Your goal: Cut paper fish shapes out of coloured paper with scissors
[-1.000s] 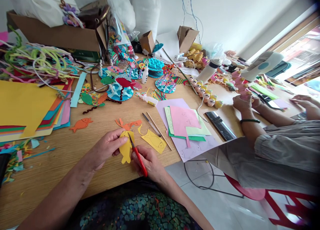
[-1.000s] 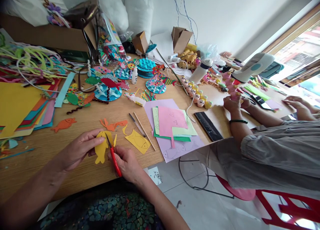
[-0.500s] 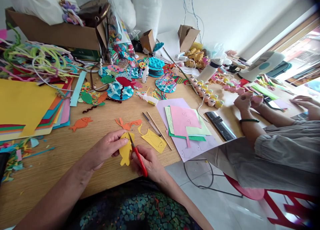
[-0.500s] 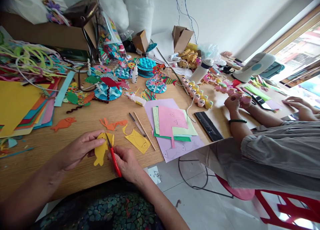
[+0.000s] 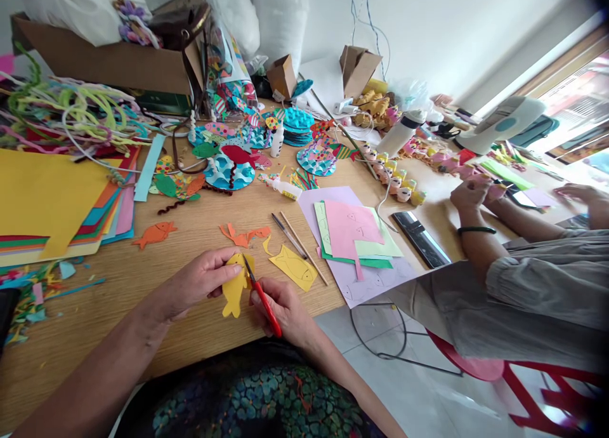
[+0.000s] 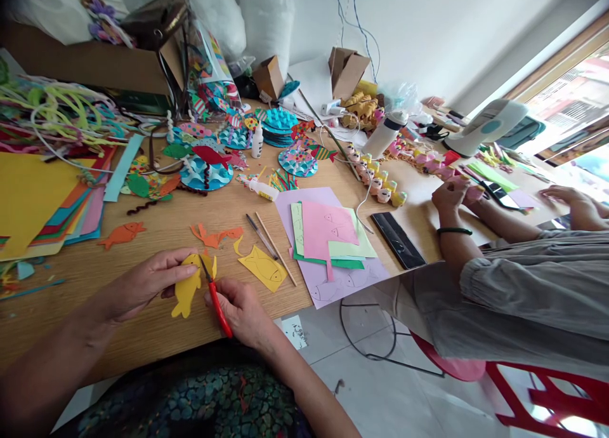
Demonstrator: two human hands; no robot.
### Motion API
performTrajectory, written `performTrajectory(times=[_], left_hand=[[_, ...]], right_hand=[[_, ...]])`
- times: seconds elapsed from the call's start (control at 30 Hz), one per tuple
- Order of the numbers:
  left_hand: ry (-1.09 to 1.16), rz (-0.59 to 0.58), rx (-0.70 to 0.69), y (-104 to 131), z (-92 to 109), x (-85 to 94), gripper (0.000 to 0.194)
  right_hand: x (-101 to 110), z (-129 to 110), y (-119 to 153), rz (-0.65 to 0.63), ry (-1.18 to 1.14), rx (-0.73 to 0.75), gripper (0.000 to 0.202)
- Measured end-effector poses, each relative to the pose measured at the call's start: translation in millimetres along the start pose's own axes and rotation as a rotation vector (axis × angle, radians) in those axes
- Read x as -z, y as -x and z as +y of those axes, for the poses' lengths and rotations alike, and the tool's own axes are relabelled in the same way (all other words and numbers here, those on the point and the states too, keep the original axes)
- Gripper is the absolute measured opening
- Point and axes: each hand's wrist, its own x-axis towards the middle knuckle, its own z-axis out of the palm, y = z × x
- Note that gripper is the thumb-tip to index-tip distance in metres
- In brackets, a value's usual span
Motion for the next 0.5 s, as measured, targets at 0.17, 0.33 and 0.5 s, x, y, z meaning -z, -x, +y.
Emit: performTrajectory(times=[0.17, 0.33, 0.5], left_hand=[[-0.01, -0.037, -0.018, -0.3, -1.2, 2.0, 0.027], [-0.03, -0.023, -0.025, -0.3, -0.3, 3.2, 0.026], [-0.042, -0.015, 0.002, 0.4, -1.2, 4.7, 0.029]], right_hand=[[-0.1, -3.6, 1.0, 0.0, -0.007, -0.01, 0.04], [0.2, -2.4, 1.5, -0.003, -0.017, -0.003, 0.042], [0.2, -1.5, 1.8, -0.011, -0.037, -0.003, 0.044]])
